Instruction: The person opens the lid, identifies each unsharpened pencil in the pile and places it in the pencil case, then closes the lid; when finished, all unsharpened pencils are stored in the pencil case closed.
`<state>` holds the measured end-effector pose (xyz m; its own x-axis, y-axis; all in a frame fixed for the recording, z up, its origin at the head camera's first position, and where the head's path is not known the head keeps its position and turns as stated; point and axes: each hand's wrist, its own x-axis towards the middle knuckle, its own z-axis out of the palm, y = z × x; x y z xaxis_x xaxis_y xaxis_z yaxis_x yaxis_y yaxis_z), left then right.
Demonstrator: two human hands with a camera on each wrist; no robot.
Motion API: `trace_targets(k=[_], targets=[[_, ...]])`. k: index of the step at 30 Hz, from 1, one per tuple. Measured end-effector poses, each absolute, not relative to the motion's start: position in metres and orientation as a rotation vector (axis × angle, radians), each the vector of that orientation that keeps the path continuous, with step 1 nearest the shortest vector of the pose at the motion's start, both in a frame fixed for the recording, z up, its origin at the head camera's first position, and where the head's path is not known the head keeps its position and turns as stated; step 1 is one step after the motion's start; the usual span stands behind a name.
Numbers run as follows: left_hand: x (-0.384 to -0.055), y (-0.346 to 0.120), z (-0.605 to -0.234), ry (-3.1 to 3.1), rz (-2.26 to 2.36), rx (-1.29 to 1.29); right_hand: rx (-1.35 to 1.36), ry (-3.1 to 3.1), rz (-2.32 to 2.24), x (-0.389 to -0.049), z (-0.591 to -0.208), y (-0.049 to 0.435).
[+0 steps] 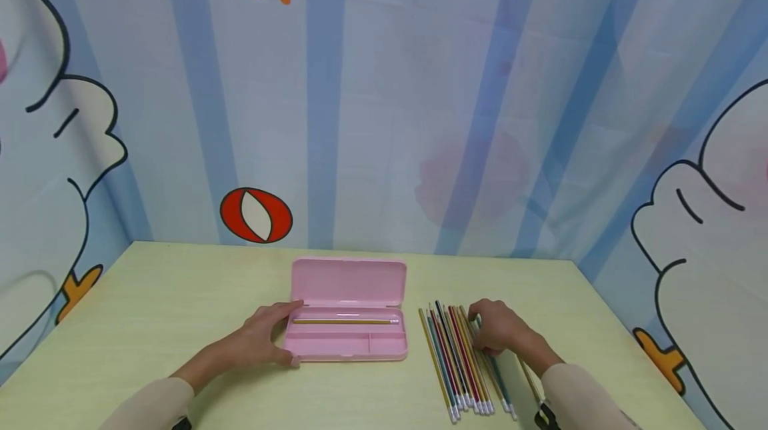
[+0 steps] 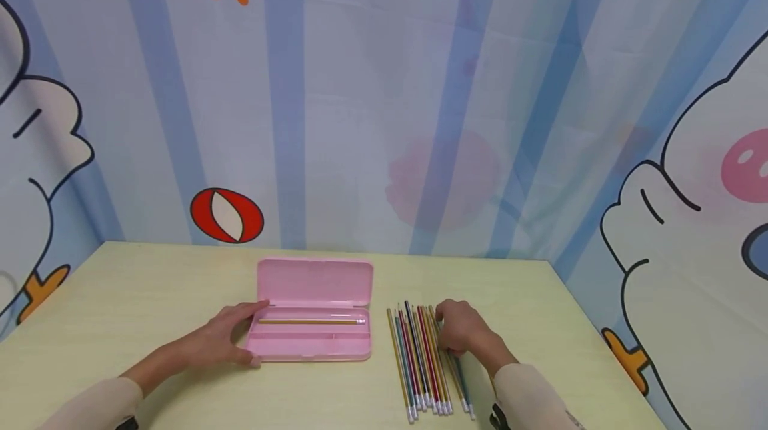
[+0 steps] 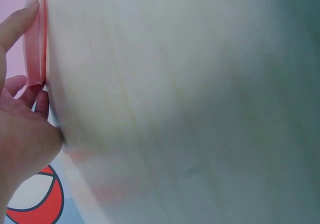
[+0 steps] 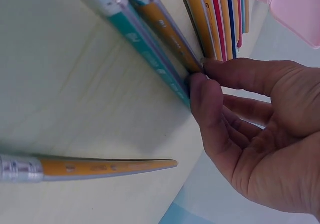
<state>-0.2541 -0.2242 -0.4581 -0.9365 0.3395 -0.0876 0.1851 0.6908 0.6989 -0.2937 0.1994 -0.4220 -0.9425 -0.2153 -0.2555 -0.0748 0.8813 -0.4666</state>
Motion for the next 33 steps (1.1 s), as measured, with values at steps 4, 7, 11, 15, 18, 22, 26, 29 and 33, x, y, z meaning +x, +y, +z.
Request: trace_targets(k=[4,7,11,15,18,22,26,29,33], targets=[[-0.254,-0.224,-0.459,2.697,1.073,0.407,-0.232,2.752,-0.648,-0.293,-0.42,0.198],[-0.255,-0.224,-0.46,2.697,1.069,0.388,-0.24,2.761,-0.624,-0.294,-0.419,0.196],[-0.255,-0.224,-0.46,2.696,1.063,0.381,-0.24,2.76,-0.594,-0.296,-0.419,0.193],[-0.253,-0.224,-0.458,2.701,1.067,0.401,-0.255,2.77,-0.545,-0.297,-0.417,0.191],[-0.252,-0.224,-0.456,2.699,1.068,0.412,-0.249,2.788,-0.507,-0.297,-0.416,0.189],[-0.253,-0.224,-0.455,2.69,1.075,0.387,-0.244,2.823,-0.449,-0.297,-0.415,0.187],[-0.254,-0.224,-0.455,2.691,1.08,0.391,-0.255,2.867,-0.38,-0.296,-0.417,0.185],[-0.253,-0.224,-0.456,2.7,1.084,0.406,-0.261,2.896,-0.347,-0.295,-0.42,0.185],[-0.253,-0.223,-0.456,2.703,1.082,0.408,-0.265,2.912,-0.342,-0.294,-0.421,0.187]])
